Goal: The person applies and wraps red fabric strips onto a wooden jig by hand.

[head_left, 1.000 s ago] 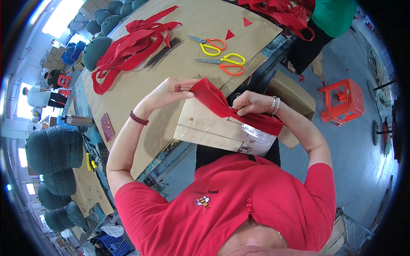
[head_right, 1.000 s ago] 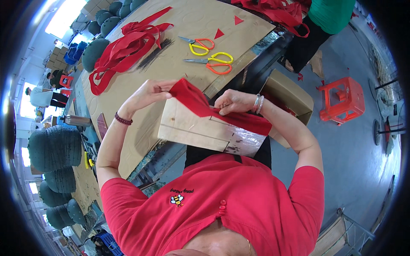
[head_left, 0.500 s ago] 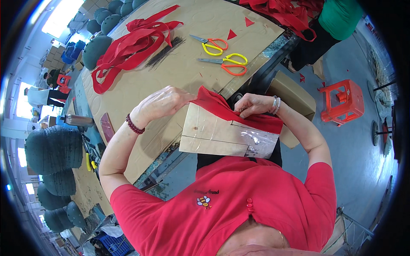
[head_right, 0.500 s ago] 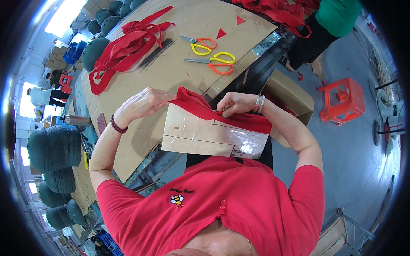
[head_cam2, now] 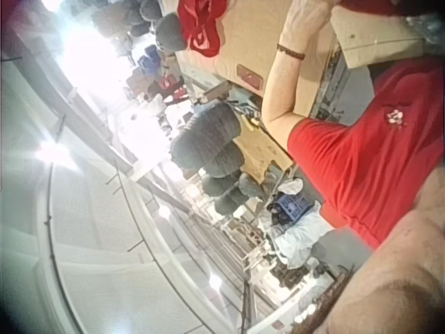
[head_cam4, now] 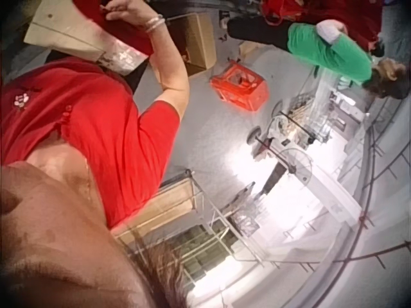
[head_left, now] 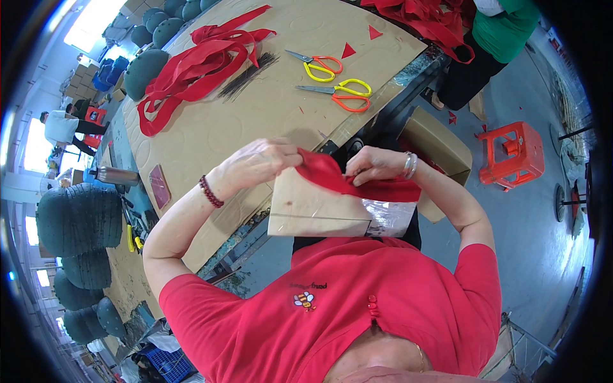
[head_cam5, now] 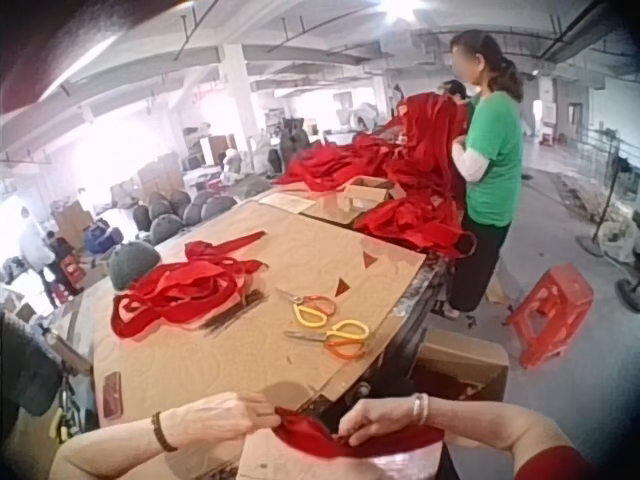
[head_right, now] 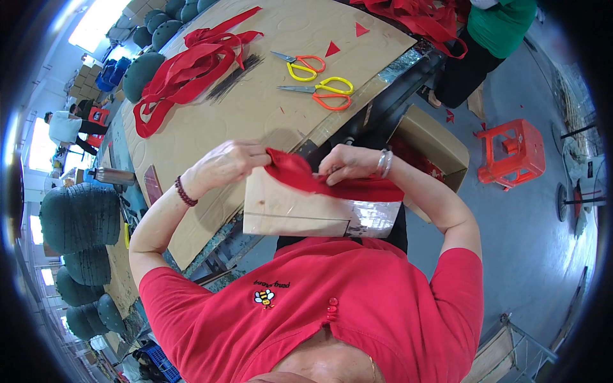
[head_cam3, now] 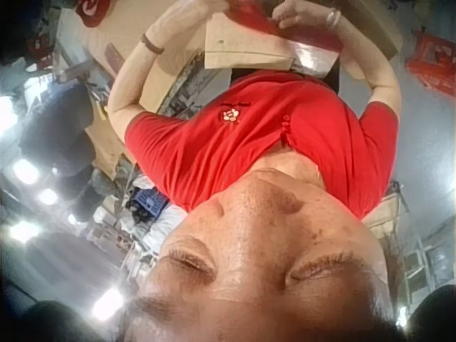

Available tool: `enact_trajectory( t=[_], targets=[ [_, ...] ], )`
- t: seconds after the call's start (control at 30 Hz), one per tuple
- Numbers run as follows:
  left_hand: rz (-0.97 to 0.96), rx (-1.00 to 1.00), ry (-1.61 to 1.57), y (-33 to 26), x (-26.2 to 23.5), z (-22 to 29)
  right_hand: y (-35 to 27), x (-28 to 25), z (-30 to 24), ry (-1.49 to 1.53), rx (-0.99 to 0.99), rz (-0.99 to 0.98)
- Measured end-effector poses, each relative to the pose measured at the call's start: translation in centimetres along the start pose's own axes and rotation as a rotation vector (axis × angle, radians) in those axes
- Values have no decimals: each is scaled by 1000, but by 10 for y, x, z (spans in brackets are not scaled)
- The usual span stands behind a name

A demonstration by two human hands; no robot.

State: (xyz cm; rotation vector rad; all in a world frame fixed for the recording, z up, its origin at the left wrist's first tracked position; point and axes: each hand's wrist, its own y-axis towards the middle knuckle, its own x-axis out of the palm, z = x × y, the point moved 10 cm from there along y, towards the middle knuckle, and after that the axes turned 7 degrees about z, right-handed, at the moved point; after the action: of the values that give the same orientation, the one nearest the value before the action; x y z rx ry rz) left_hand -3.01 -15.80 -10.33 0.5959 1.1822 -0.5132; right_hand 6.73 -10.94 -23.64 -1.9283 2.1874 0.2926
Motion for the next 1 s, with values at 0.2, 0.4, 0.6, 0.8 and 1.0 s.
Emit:
enact_trajectory(
  t=[0.2, 0.4, 0.6, 0.8, 1.0],
  targets=[
    [162, -227, -208, -7, -35, -32, -9, -14, 13, 143, 205, 87],
    [926, -605, -397, -43, -85, -94, -27, -116, 5, 292, 75, 583],
    [955, -796, -626, -33, 31, -68, -61, -199, 8, 205, 108, 1196],
    [978, -805, -511, -18, 90, -23, -102, -212, 16, 476, -111, 1567],
    [1083, -713, -383, 11, 83, -19, -126, -176, 52, 718, -151, 1777]
  ],
)
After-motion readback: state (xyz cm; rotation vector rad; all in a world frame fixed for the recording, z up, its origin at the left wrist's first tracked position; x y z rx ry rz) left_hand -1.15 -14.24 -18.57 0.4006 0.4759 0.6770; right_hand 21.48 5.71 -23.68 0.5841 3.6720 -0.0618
